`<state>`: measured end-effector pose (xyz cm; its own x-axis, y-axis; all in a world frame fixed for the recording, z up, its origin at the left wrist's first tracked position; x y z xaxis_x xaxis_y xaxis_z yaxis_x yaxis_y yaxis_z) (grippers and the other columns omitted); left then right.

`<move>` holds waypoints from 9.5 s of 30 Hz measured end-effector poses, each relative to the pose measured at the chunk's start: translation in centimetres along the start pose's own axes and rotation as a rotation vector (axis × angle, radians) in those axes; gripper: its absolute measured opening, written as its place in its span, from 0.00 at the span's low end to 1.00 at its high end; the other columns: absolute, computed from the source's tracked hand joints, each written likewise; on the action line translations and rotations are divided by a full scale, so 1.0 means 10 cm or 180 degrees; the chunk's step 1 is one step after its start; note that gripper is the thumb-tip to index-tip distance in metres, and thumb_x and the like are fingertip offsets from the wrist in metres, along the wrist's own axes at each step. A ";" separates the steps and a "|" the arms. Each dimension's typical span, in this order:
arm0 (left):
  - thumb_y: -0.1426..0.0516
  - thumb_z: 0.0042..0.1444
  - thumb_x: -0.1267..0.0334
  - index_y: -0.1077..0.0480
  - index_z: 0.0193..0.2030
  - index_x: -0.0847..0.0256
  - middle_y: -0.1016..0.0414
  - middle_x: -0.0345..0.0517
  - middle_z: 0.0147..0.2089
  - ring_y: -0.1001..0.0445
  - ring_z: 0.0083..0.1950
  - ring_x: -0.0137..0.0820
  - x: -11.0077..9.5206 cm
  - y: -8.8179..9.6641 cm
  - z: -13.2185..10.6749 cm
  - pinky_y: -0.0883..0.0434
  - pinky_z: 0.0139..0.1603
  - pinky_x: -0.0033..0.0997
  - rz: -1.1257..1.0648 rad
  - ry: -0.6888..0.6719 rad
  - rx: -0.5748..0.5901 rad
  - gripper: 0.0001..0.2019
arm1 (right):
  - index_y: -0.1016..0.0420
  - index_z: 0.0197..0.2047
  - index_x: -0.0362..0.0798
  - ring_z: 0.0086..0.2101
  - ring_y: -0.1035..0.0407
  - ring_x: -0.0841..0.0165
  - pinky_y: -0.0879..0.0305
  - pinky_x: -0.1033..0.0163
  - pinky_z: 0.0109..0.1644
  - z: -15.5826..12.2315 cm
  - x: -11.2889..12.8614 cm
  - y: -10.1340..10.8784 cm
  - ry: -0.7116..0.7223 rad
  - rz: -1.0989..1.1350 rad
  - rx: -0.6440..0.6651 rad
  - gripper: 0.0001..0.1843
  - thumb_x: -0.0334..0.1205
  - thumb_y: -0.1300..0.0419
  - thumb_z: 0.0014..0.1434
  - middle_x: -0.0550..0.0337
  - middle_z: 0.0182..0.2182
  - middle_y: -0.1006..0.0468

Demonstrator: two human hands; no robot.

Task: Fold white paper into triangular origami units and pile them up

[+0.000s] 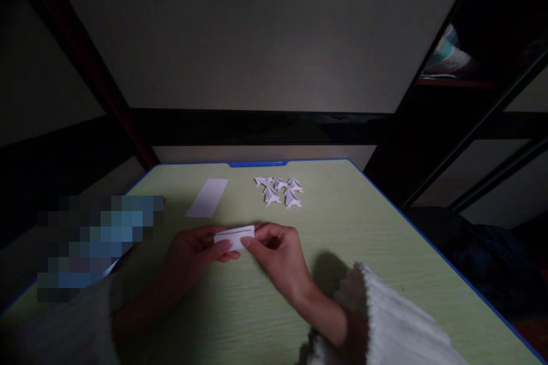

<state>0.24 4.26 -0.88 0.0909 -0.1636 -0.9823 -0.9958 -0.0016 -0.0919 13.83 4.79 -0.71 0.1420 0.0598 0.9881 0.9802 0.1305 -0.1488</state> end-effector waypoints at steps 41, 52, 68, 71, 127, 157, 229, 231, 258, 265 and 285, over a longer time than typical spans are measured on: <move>0.44 0.41 0.68 0.31 0.19 0.66 0.29 0.38 0.15 0.30 0.17 0.26 0.00 -0.04 -0.06 0.35 0.18 0.20 0.0504 -0.0093 0.0237 0.04 | 0.47 0.33 0.49 0.20 0.45 0.77 0.51 0.72 0.21 -0.09 -0.05 -0.13 0.0547 -0.0542 0.0781 0.10 0.31 0.47 0.50 0.70 0.20 0.42; 0.43 0.39 0.64 0.36 0.25 0.64 0.32 0.35 0.13 0.38 0.11 0.22 0.02 -0.04 -0.05 0.43 0.12 0.18 0.0137 -0.0032 0.0536 0.07 | 0.46 0.32 0.48 0.17 0.46 0.78 0.52 0.73 0.18 -0.10 -0.02 -0.13 0.0378 -0.0444 0.1073 0.08 0.35 0.46 0.52 0.71 0.17 0.42; 0.44 0.37 0.65 0.35 0.26 0.63 0.33 0.36 0.11 0.39 0.10 0.22 0.08 -0.03 -0.01 0.45 0.12 0.19 -0.0275 0.0464 0.0390 0.07 | 0.27 0.35 0.46 0.27 0.33 0.72 0.38 0.68 0.29 -0.19 0.24 -0.10 0.2255 -0.2084 0.0985 0.10 0.30 0.49 0.54 0.57 0.26 0.26; 0.48 0.42 0.60 0.36 0.27 0.63 0.35 0.35 0.11 0.41 0.10 0.23 0.07 0.01 0.00 0.46 0.11 0.21 0.0144 0.0284 0.0302 0.08 | 0.26 0.27 0.44 0.23 0.35 0.73 0.40 0.69 0.25 -0.13 0.19 -0.06 0.1723 -0.1948 0.0669 0.09 0.34 0.46 0.53 0.59 0.21 0.27; 0.53 0.50 0.57 0.46 0.15 0.61 0.49 0.32 0.13 0.46 0.16 0.22 -0.03 0.04 -0.06 0.49 0.16 0.21 0.1274 -0.0640 0.0276 0.16 | 0.41 0.22 0.44 0.16 0.49 0.79 0.53 0.73 0.19 -0.13 0.00 -0.18 0.0223 -0.0765 0.1062 0.08 0.32 0.52 0.51 0.68 0.14 0.41; 0.53 0.49 0.61 0.40 0.17 0.62 0.41 0.35 0.17 0.41 0.20 0.24 -0.05 -0.10 -0.16 0.43 0.21 0.21 0.1642 -0.0689 0.1241 0.13 | 0.46 0.18 0.45 0.18 0.52 0.77 0.55 0.71 0.20 -0.14 -0.01 -0.14 0.0350 -0.0950 0.1323 0.20 0.49 0.53 0.55 0.68 0.16 0.48; 0.40 0.35 0.68 0.41 0.28 0.62 0.34 0.35 0.24 0.37 0.22 0.20 0.05 -0.12 -0.06 0.42 0.18 0.17 0.0268 -0.0278 0.1436 0.13 | 0.36 0.26 0.44 0.19 0.40 0.78 0.44 0.72 0.22 -0.08 0.08 -0.15 0.0406 0.0219 0.1139 0.11 0.37 0.37 0.40 0.69 0.17 0.36; 0.39 0.34 0.68 0.40 0.29 0.62 0.34 0.36 0.26 0.37 0.24 0.22 0.06 -0.13 -0.07 0.43 0.20 0.18 0.0360 -0.0392 0.1465 0.15 | 0.37 0.25 0.45 0.18 0.43 0.79 0.46 0.72 0.20 -0.07 0.08 -0.14 0.0361 0.0184 0.1050 0.12 0.36 0.37 0.40 0.70 0.16 0.39; 0.43 0.39 0.57 0.34 0.27 0.66 0.33 0.40 0.19 0.36 0.18 0.24 0.04 -0.08 0.02 0.41 0.12 0.20 -0.0267 -0.0009 0.1054 0.13 | 0.36 0.28 0.44 0.17 0.42 0.79 0.49 0.74 0.18 -0.05 0.11 -0.14 0.0423 0.0539 0.1178 0.09 0.39 0.40 0.45 0.68 0.16 0.35; 0.45 0.45 0.57 0.32 0.24 0.68 0.33 0.41 0.20 0.37 0.20 0.22 0.07 -0.04 0.02 0.41 0.14 0.18 -0.0319 -0.0036 0.0870 0.13 | 0.35 0.27 0.43 0.17 0.47 0.79 0.53 0.73 0.19 -0.02 -0.02 -0.06 0.0235 0.0567 0.1085 0.06 0.36 0.41 0.47 0.67 0.16 0.36; 0.43 0.41 0.68 0.43 0.31 0.60 0.40 0.32 0.23 0.38 0.24 0.22 0.00 0.03 0.00 0.40 0.22 0.19 0.0475 -0.0624 0.0074 0.11 | 0.37 0.19 0.42 0.15 0.48 0.80 0.54 0.71 0.19 -0.03 0.02 -0.11 0.0082 -0.0165 0.1074 0.14 0.44 0.44 0.47 0.69 0.13 0.40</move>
<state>-0.02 4.28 -0.87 -0.0540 0.0342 -0.9980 -0.9980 0.0313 0.0551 12.79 4.33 -0.32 0.1008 0.0200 0.9947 0.8860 0.4530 -0.0989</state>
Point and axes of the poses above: each hand's wrist, its own z-axis towards the middle knuckle, its own y-axis out of the back of the hand, x = y × z, the point moved 4 cm from there along z, towards the middle knuckle
